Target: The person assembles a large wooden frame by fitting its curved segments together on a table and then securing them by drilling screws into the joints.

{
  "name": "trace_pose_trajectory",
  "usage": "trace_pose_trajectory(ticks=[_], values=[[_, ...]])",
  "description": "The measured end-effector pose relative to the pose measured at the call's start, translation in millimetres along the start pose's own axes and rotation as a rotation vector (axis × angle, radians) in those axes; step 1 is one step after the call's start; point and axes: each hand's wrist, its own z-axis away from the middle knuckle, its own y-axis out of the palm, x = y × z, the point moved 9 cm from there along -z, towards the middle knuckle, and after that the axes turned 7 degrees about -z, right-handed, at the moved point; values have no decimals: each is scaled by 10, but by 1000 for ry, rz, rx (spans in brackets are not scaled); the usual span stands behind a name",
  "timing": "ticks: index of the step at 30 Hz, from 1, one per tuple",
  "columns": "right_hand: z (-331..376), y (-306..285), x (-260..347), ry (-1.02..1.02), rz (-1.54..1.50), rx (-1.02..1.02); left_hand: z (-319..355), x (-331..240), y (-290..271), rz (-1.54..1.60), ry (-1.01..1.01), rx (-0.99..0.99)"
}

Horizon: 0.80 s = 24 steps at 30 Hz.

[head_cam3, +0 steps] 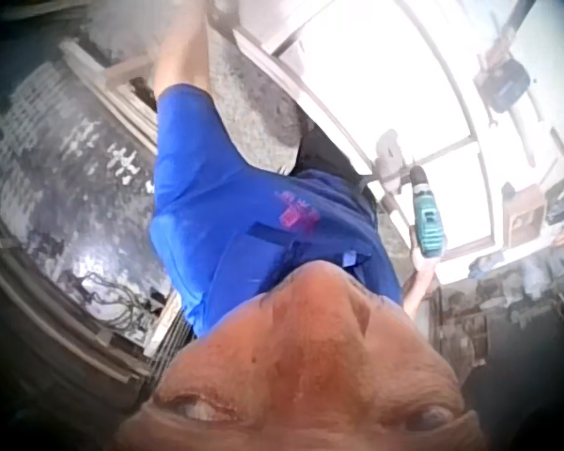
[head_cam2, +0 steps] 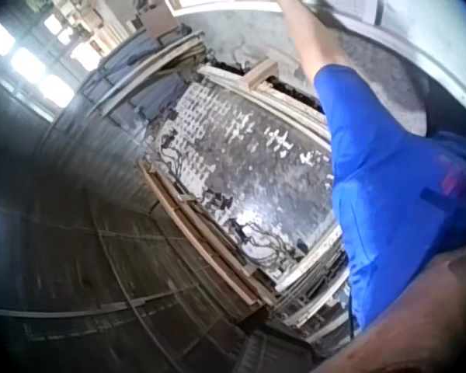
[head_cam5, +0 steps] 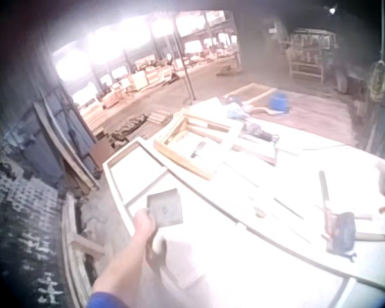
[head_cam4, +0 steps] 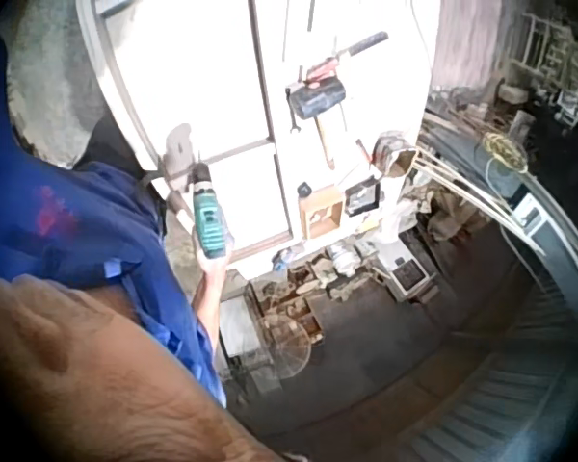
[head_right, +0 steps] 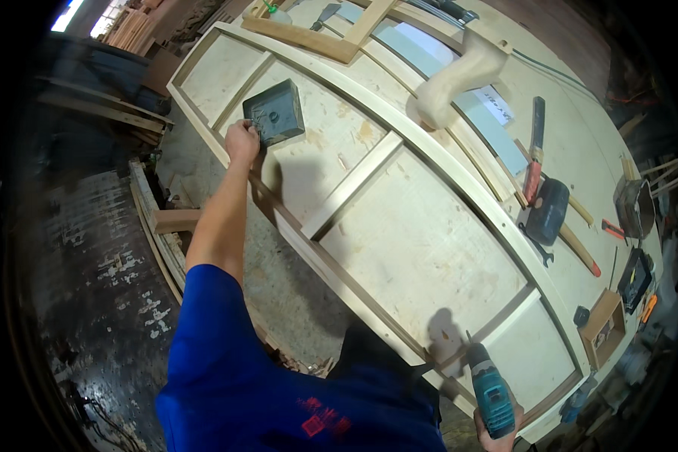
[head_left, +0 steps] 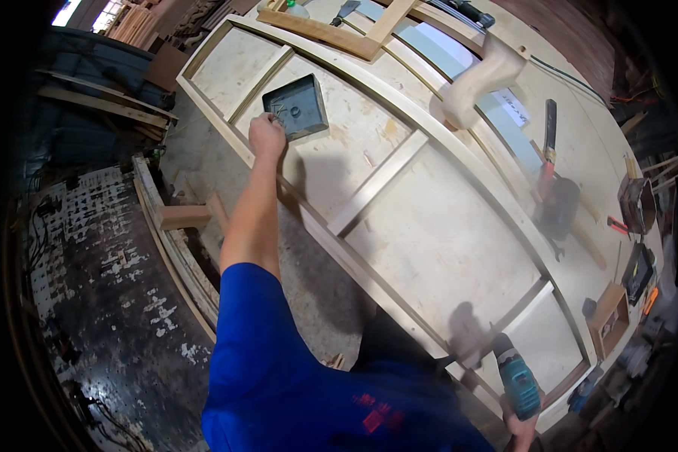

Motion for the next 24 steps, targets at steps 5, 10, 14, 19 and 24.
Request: trace_pose_trajectory(ticks=[5,10,14,19,24], values=[[-293,400,466,18,24,45,-573,-115,470,-274,303,170],[-475,598,696,93,-4,67,-846,-297,839,-525,424,319],[-649,638,1044,54,-3,118,-997,-68,867,-404,430,221],[-582,544,886,67,-64,144,-979,39,788,-223,267,188],[-391,423,644,-15,-144,127,-1237,289,660,178,166,195]])
